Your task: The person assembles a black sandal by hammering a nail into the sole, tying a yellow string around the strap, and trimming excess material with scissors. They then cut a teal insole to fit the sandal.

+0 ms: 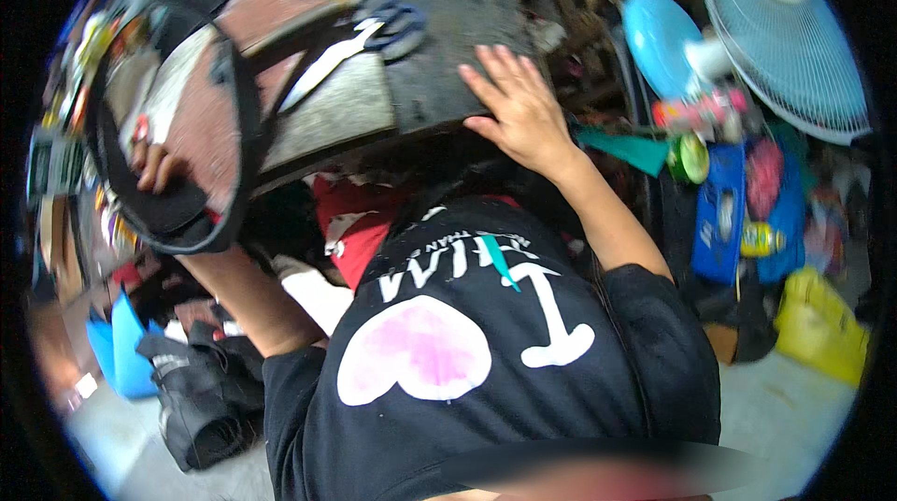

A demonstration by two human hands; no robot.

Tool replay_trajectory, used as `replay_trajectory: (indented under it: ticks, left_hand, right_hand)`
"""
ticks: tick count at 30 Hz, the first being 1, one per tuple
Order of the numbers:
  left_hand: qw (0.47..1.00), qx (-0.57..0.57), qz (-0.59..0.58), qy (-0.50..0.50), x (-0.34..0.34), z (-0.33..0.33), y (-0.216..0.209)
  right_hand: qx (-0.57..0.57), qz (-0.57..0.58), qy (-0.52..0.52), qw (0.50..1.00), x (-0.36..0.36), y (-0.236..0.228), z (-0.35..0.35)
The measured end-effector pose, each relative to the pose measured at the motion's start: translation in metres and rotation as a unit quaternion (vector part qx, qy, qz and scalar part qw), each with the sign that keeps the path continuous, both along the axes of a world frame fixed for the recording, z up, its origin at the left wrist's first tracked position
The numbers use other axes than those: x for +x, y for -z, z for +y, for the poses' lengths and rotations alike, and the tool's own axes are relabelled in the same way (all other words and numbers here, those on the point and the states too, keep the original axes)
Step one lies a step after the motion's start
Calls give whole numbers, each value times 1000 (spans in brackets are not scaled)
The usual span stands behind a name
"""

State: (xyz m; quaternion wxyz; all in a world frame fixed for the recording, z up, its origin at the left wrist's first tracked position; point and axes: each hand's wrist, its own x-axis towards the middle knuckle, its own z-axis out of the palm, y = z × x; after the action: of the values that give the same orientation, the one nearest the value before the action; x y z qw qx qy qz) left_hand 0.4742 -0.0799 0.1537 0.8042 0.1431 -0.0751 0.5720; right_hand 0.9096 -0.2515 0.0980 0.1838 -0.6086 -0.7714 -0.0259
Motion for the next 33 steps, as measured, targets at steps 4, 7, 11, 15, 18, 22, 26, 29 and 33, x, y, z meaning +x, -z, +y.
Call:
replay_trajectory:
  ticks: [4,7,11,15,18,22,26,29,33]
  left_hand:
    - [994,-53,94,-31,1,34,19]
    - [994,-70,79,14,0,52,48]
    - [992,-84,81,55,-13,63,66]
    - [988,-85,49,123,-31,86,80]
    - [989,-60,19,135,-37,99,92]
    - [990,-74,44,115,-34,97,98]
    - [990,-77,70,93,-22,84,86]
    - [990,-77,88,80,-14,77,77]
    - [986,-89,129,63,-15,71,67]
  right_hand:
    - [-56,92,-49,993,25,-9,-27]
    - [-114,285,-56,950,51,-9,-40]
    - [-141,454,98,874,92,13,-71]
    - [-142,129,262,946,146,54,-88]
    - [-182,43,359,915,187,83,-82]
    - [-243,11,287,927,215,130,-49]
    - [-354,-30,246,902,217,190,-24]
    - [-380,-68,238,891,219,241,-13]
    - [-408,30,294,864,238,293,-1]
